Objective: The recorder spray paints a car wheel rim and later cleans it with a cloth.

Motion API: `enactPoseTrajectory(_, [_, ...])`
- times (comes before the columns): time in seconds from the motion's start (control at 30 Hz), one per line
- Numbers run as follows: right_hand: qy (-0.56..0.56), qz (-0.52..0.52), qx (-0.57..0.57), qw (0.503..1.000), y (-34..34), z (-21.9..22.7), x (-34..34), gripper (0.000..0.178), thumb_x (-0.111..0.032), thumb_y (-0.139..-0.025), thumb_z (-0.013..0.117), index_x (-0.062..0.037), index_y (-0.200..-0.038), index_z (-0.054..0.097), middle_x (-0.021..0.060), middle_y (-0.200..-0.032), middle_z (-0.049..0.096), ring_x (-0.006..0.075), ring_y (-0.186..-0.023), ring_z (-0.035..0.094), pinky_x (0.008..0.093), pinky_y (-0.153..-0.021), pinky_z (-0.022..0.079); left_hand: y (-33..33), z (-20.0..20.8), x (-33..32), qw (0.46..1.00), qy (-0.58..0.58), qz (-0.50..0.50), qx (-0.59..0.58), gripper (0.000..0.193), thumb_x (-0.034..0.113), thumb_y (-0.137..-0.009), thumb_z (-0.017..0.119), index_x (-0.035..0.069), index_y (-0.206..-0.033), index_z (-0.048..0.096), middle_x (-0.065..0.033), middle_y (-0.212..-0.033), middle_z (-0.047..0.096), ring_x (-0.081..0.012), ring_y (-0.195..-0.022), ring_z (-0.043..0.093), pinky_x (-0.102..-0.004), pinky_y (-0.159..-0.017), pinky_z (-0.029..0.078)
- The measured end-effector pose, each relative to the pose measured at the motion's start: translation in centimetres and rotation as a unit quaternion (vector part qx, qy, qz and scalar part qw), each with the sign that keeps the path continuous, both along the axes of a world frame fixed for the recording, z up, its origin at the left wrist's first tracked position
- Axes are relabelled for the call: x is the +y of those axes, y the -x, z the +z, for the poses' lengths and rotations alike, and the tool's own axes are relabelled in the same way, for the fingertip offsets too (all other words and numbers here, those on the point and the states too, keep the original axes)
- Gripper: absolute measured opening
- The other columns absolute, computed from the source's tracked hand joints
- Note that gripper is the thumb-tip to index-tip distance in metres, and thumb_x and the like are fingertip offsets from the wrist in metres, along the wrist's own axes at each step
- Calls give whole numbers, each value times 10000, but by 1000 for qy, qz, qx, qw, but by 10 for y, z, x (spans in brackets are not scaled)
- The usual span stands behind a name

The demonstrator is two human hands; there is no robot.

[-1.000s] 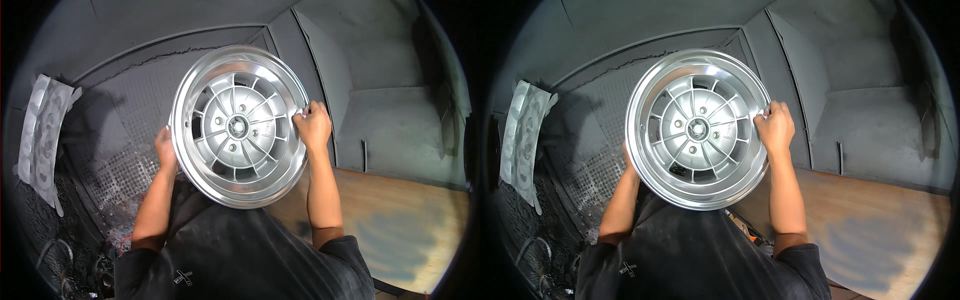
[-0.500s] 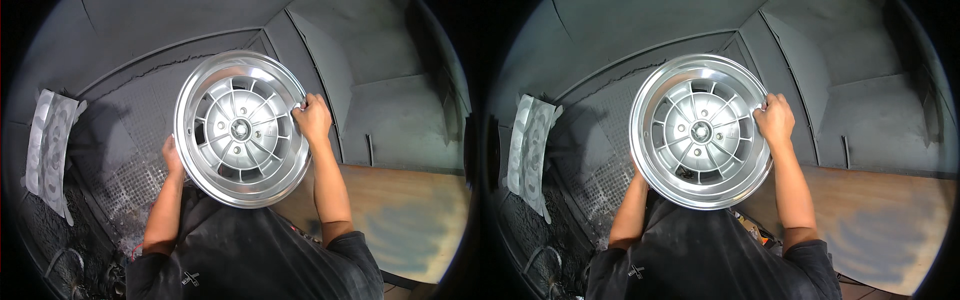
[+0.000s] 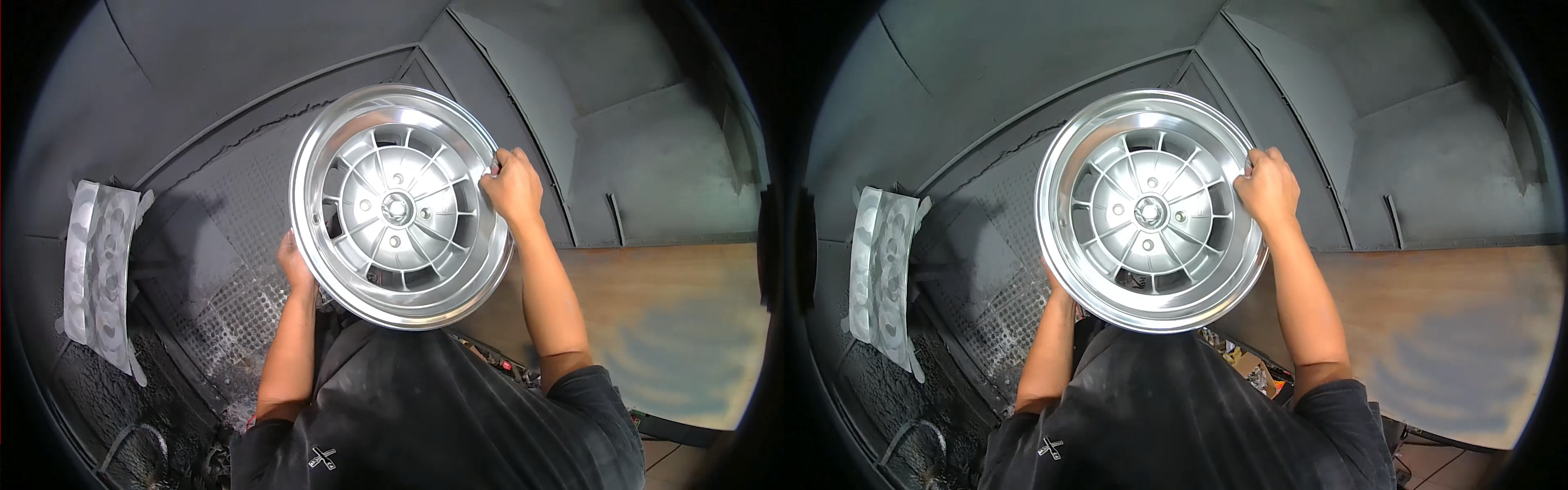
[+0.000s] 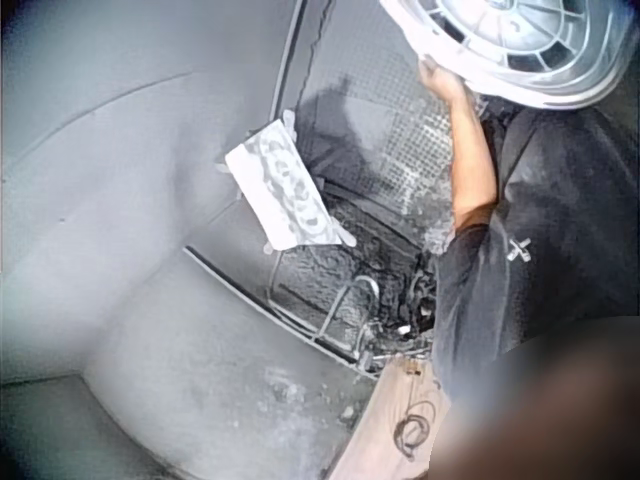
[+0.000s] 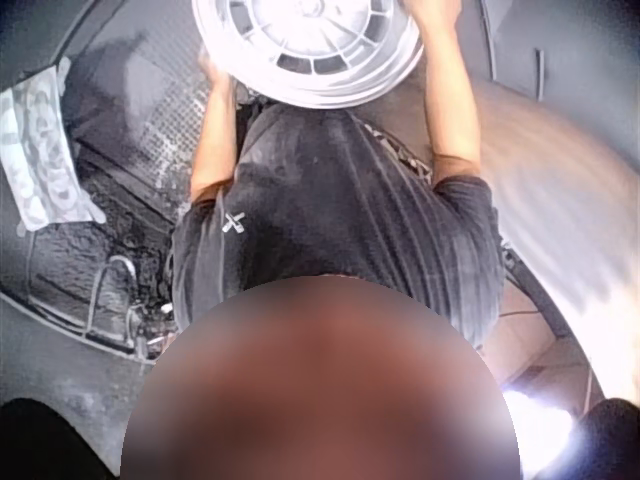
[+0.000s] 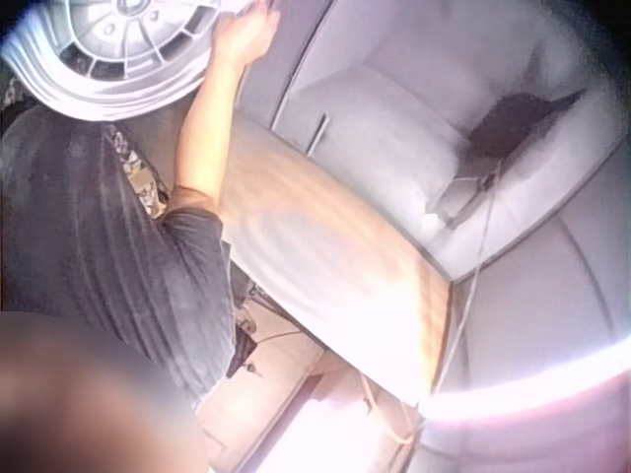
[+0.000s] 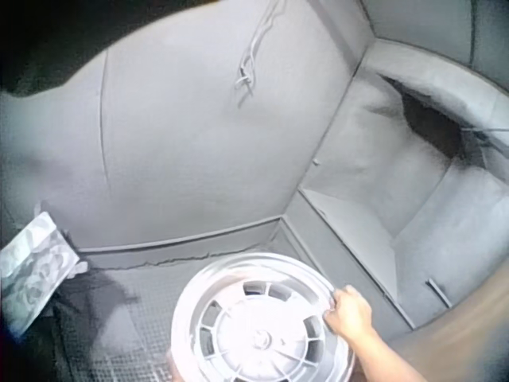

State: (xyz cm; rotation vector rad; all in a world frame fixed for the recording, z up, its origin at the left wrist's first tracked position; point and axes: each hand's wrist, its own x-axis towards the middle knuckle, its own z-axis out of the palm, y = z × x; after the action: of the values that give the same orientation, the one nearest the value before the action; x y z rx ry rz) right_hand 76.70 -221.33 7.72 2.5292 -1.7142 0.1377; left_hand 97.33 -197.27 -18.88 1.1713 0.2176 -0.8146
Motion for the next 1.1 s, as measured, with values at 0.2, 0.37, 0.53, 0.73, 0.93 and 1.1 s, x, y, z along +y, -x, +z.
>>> enactPoseTrajectory(0.2, [-6, 57, -32, 998, 32, 17, 20, 141, -162, -808, 743, -51, -878, 691, 131, -951, 621, 371, -877, 672, 496, -771, 535, -8, -32, -3, 998, 44, -27, -24, 227, 128, -1018, 631, -41, -1146, 714, -110, -993, 752, -183, -824, 719, -318, -746, 590])
enactPoseTrajectory(0.37, [-82, 193, -34, 977, 48, 41, 30, 139, -63, -835, 726, -6, -951, 776, 135, -937, 636, 356, -905, 647, 466, -811, 541, -31, -22, -17, 995, 44, -88, 5, 285, 147, -1061, 507, -29, -1177, 698, -109, -935, 739, -199, -743, 728, -299, -655, 618])
enactPoseTrajectory(0.53, [-80, 360, 47, 928, 31, 46, 4, 109, -8, -830, 696, 5, -924, 749, 132, -928, 635, 335, -950, 615, 441, -855, 523, -22, -22, -14, 995, 25, -92, 4, 284, 152, -1071, 509, -34, -1168, 701, -106, -940, 741, -188, -754, 720, -299, -669, 605])
enactPoseTrajectory(0.73, [-120, 409, 180, 887, 43, 23, 5, 124, -34, -810, 653, -57, -897, 738, 87, -949, 677, 304, -987, 630, 425, -881, 545, -9, -27, -12, 996, 27, -80, 8, 286, 159, -1087, 512, -40, -1155, 707, -102, -948, 743, -172, -771, 709, -298, -691, 587])
enactPoseTrajectory(0.93, [-143, 381, 203, 891, 39, 35, 46, 96, -32, -837, 589, -28, -853, 683, 127, -886, 689, 327, -949, 644, 453, -864, 543, 1, -30, -5, 998, 37, -34, 29, 292, 165, -1103, 516, -47, -1142, 712, -97, -956, 746, -156, -788, 697, -296, -712, 569])
enactPoseTrajectory(1.1, [-84, 397, 206, 891, 36, 30, 56, 84, -52, -840, 604, -11, -821, 676, 140, -819, 697, 322, -919, 664, 442, -840, 555, 3, -24, 0, 1000, 2, 0, 0, 321, 180, -1123, 500, -62, -1134, 710, -102, -969, 746, -155, -811, 687, -303, -741, 552])
